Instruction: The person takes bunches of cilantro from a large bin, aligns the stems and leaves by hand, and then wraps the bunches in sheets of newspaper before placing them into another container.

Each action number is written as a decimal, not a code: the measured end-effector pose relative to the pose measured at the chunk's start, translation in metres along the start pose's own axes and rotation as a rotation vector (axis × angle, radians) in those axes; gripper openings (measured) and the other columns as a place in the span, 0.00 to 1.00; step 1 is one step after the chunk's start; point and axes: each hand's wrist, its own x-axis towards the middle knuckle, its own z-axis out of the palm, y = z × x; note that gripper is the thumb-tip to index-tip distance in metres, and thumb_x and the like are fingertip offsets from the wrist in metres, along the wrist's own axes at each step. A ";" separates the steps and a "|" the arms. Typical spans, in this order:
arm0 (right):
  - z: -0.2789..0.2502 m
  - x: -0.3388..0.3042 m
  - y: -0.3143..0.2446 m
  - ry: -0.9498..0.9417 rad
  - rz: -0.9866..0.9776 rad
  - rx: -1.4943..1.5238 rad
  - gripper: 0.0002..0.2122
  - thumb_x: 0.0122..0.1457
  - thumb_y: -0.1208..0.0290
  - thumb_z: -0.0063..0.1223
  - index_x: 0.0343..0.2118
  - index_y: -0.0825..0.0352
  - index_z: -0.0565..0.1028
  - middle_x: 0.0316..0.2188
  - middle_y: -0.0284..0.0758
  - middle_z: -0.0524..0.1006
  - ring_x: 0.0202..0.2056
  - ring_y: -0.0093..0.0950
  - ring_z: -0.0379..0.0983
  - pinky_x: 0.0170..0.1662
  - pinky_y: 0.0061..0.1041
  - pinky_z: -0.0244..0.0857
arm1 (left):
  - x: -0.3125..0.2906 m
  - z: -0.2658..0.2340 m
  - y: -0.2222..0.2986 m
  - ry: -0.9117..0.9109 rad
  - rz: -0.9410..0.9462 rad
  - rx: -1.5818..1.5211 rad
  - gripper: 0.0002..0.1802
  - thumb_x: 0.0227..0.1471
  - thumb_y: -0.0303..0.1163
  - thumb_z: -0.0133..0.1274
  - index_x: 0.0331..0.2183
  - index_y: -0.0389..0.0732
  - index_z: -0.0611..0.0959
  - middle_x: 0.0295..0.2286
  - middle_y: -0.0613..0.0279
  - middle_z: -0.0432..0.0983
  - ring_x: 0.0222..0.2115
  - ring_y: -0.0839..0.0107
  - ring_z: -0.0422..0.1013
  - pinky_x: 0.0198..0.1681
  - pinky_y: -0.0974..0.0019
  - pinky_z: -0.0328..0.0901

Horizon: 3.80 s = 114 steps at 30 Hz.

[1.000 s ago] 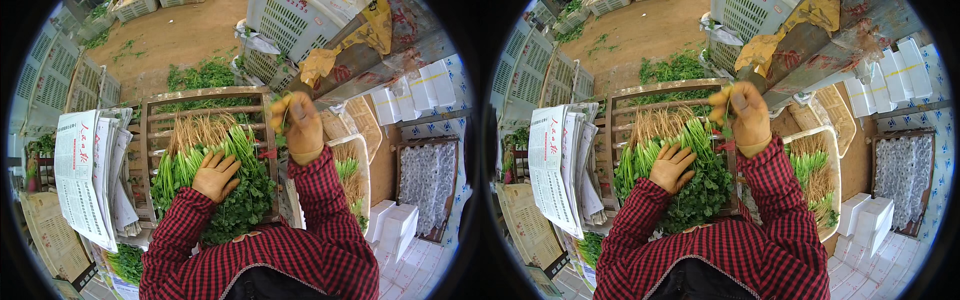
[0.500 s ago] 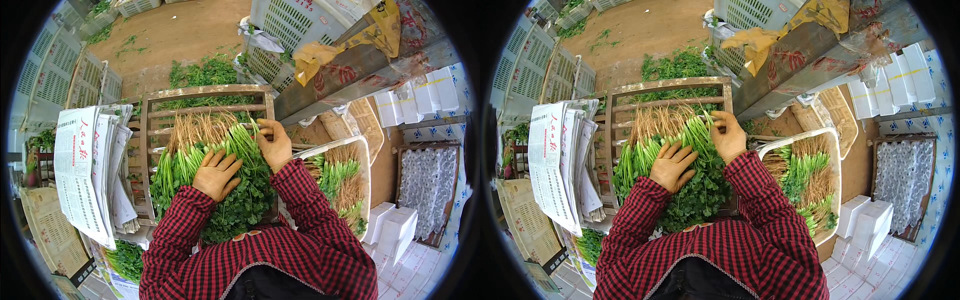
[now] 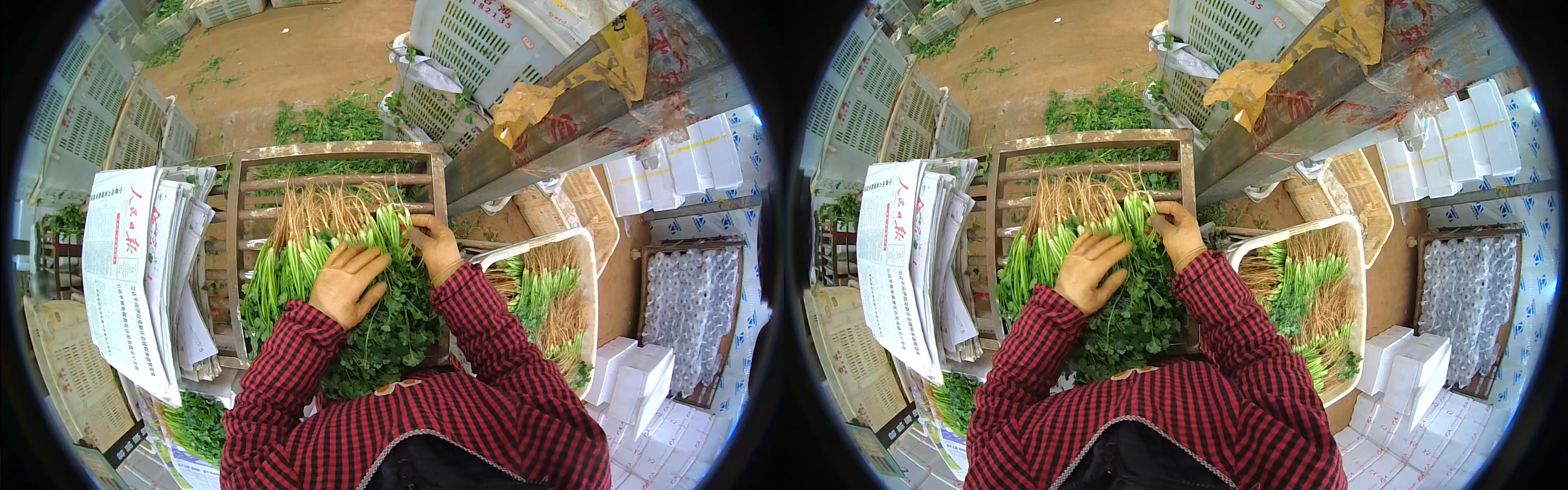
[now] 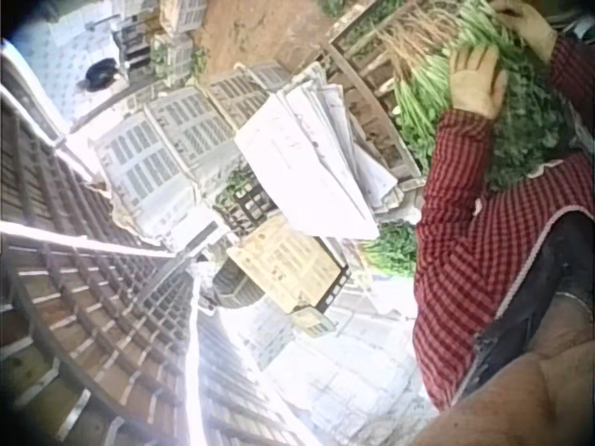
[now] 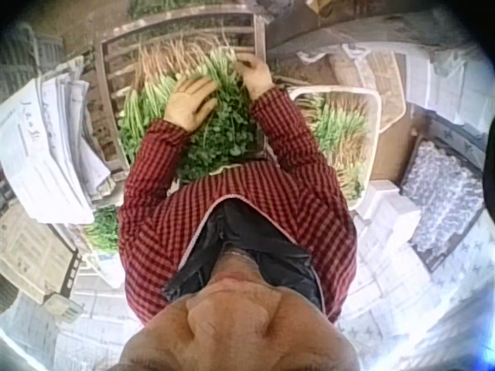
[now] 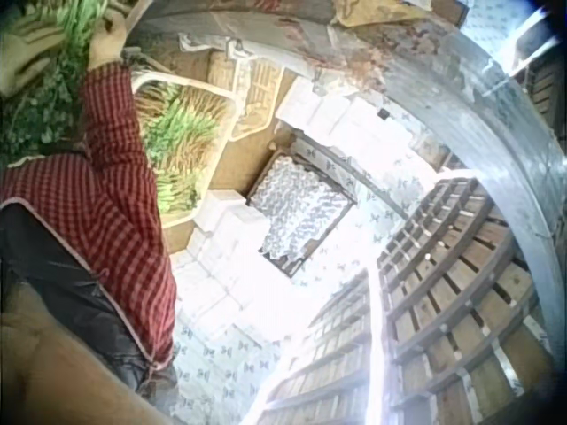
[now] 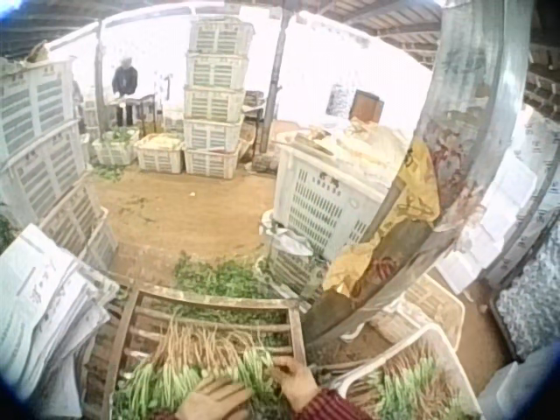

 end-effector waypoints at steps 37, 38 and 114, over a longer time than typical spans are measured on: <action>-0.013 -0.027 -0.042 0.021 -0.509 -1.057 0.08 0.62 0.63 0.58 0.39 0.59 0.80 0.28 0.41 0.81 0.34 0.44 0.80 0.37 0.41 0.73 | 0.049 0.005 -0.017 0.191 0.034 -0.029 0.25 0.53 0.27 0.57 0.54 0.38 0.78 0.48 0.48 0.77 0.54 0.47 0.70 0.60 0.47 0.63; -0.016 -0.025 -0.046 0.008 -0.496 -1.075 0.08 0.62 0.63 0.57 0.39 0.59 0.80 0.28 0.41 0.81 0.34 0.44 0.80 0.37 0.41 0.73 | 0.045 -0.001 -0.012 0.244 0.056 -0.062 0.24 0.50 0.25 0.59 0.52 0.38 0.80 0.47 0.48 0.78 0.53 0.48 0.71 0.58 0.47 0.66; 0.012 0.046 0.005 0.097 -0.293 -0.879 0.09 0.66 0.64 0.55 0.41 0.63 0.76 0.31 0.45 0.80 0.34 0.46 0.78 0.37 0.42 0.71 | 0.031 -0.027 -0.012 0.092 0.029 -0.202 0.22 0.49 0.20 0.55 0.49 0.38 0.81 0.46 0.48 0.80 0.49 0.51 0.74 0.55 0.50 0.68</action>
